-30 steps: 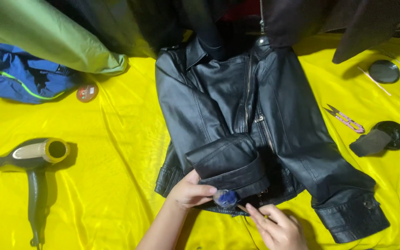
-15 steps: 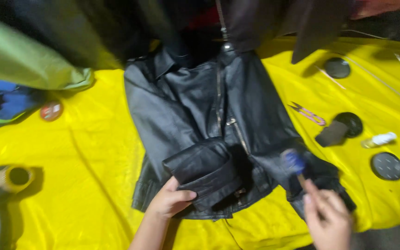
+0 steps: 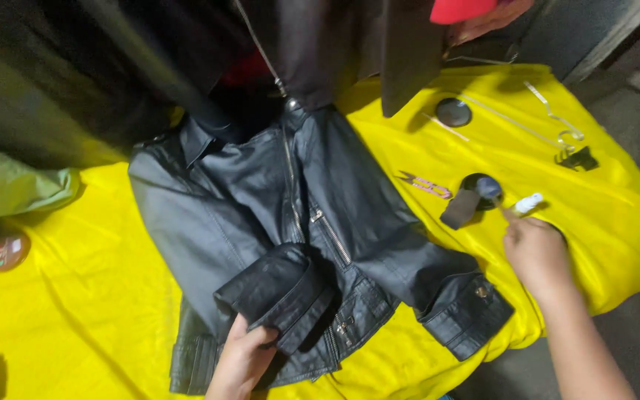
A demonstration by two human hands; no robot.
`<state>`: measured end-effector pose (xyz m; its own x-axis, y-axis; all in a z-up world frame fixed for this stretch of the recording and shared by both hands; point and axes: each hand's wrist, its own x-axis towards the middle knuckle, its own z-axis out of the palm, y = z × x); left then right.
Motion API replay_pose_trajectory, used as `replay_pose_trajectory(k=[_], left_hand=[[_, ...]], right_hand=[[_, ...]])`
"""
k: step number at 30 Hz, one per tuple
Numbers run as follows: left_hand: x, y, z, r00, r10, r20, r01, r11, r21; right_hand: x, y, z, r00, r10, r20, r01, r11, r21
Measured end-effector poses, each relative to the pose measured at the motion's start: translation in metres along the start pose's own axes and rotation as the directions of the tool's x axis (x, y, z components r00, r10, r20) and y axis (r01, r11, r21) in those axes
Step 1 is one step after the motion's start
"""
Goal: Cleaning and conditioning a leather jacket using a hairdryer and a small applicator tool.
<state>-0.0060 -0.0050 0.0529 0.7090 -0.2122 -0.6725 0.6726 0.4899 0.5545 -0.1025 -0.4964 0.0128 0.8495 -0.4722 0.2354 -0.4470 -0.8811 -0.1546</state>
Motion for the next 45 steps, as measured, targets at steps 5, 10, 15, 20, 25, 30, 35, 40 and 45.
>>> replay_pose_trajectory(k=[5, 10, 15, 20, 25, 30, 35, 40, 45], left_hand=[[-0.013, 0.006, 0.016, 0.995, -0.064, -0.078, 0.064, 0.998, 0.000], [-0.015, 0.001, 0.019, 0.989, -0.146, -0.027, 0.146, 0.989, 0.005], [0.015, -0.026, -0.020, 0.992, -0.096, 0.081, 0.098, 0.995, -0.031], [0.032, -0.036, -0.035, 0.978, -0.033, 0.206, 0.044, 0.998, -0.048], [0.036, -0.044, -0.040, 0.894, 0.032, 0.447, 0.006, 0.996, -0.084], [0.028, -0.043, -0.043, 0.869, 0.030, 0.493, -0.001, 0.998, -0.059], [0.019, -0.037, -0.042, 0.805, 0.051, 0.591, 0.023, 0.993, -0.117], [0.016, -0.036, -0.047, 0.786, -0.110, 0.608, 0.162, 0.986, -0.031], [0.015, -0.030, -0.045, 0.757, -0.127, 0.640, 0.147, 0.989, 0.023]], right_hand=[[0.015, -0.016, -0.013, 0.958, 0.118, 0.262, -0.128, 0.991, 0.023], [0.014, -0.025, -0.033, 0.970, 0.118, 0.212, -0.165, 0.961, 0.220], [0.016, -0.001, -0.008, 0.981, 0.056, 0.188, -0.083, 0.986, 0.143], [-0.029, -0.042, -0.025, 0.966, -0.133, -0.223, 0.183, 0.958, 0.221], [-0.126, -0.156, -0.003, 0.934, -0.288, -0.210, 0.342, 0.556, 0.757], [-0.151, -0.253, -0.008, 0.835, -0.546, -0.066, 0.418, 0.553, 0.720], [-0.139, -0.243, 0.003, 0.843, -0.532, -0.079, 0.483, 0.686, 0.544], [-0.117, -0.203, 0.012, 0.885, -0.444, -0.142, 0.428, 0.655, 0.623], [-0.124, -0.211, -0.004, 0.939, -0.315, -0.138, 0.323, 0.674, 0.664]])
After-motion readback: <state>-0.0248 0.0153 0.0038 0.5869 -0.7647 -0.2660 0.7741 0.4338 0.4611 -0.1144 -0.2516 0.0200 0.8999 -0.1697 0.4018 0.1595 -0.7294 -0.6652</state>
